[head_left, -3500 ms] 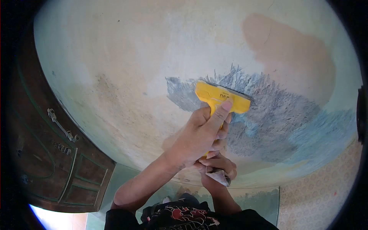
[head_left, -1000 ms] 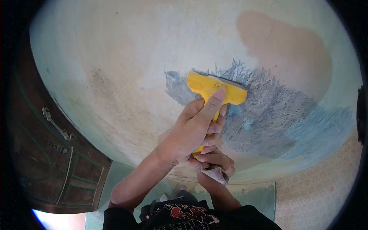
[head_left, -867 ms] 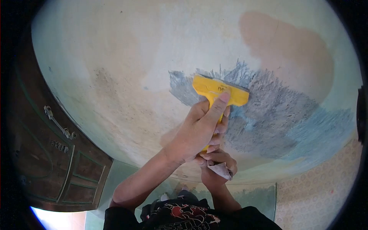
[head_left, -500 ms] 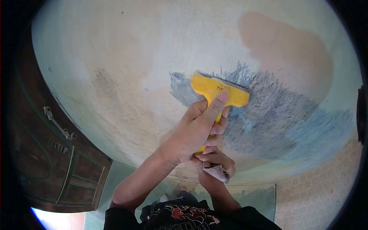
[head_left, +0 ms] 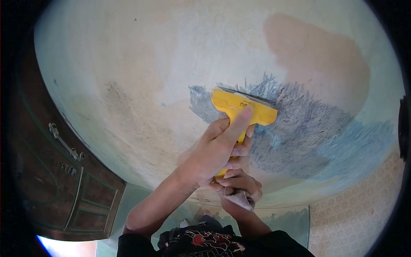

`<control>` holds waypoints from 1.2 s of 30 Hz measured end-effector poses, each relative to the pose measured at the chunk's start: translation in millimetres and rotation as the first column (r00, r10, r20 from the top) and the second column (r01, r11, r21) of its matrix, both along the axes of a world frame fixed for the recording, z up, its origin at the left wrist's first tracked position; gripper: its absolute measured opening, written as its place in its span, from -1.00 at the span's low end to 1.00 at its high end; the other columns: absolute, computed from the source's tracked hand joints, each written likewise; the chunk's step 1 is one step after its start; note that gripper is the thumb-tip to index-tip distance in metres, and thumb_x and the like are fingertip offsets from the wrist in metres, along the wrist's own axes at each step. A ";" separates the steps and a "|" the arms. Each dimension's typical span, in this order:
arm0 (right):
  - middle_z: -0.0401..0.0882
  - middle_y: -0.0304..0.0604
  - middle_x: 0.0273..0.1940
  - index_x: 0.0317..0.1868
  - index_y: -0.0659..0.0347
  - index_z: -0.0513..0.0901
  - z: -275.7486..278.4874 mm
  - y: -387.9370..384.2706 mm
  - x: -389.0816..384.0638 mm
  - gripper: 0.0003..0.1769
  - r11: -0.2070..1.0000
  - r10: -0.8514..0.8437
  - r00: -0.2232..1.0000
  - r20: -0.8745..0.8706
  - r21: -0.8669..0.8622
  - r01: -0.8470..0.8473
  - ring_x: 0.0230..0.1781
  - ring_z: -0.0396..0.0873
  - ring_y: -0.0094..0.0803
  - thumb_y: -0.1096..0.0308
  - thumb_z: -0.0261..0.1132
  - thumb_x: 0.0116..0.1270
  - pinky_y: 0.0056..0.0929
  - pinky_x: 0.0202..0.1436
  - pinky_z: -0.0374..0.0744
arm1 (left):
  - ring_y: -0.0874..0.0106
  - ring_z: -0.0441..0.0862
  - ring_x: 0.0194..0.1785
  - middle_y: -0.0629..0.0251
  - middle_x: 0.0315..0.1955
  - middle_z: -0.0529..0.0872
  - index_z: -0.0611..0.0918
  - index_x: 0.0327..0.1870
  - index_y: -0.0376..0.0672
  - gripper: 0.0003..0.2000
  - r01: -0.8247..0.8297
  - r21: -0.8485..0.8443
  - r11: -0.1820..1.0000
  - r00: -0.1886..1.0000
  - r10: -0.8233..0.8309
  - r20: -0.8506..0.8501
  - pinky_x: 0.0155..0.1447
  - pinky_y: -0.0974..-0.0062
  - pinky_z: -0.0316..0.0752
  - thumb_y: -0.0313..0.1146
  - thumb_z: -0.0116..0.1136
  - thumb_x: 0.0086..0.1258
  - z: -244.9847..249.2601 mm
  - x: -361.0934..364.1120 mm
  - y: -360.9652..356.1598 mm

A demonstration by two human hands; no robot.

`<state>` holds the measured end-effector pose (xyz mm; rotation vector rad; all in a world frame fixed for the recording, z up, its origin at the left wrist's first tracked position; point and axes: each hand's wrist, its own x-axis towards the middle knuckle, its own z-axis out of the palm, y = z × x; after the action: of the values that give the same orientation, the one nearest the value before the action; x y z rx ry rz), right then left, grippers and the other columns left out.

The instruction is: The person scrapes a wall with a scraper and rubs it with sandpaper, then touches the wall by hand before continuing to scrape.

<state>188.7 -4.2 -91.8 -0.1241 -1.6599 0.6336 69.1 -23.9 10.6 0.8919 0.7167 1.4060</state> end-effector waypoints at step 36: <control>0.74 -0.15 -0.33 -0.28 0.24 0.58 -10.7 -0.6 -0.7 -0.68 0.998 -0.051 0.998 0.031 -0.043 0.052 -0.27 0.70 -0.38 0.43 0.60 0.11 -0.41 -0.10 0.66 | 0.72 0.09 -0.73 0.60 -0.68 0.21 0.41 -0.31 -0.05 -0.56 -0.066 0.039 0.997 0.997 0.067 -0.041 -0.70 0.71 0.02 0.17 -0.06 0.56 -6.9 1.7 9.2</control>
<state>188.0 -4.8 -102.5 -0.2083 -1.6664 0.6320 70.8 -14.8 3.7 0.9370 0.7602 1.4676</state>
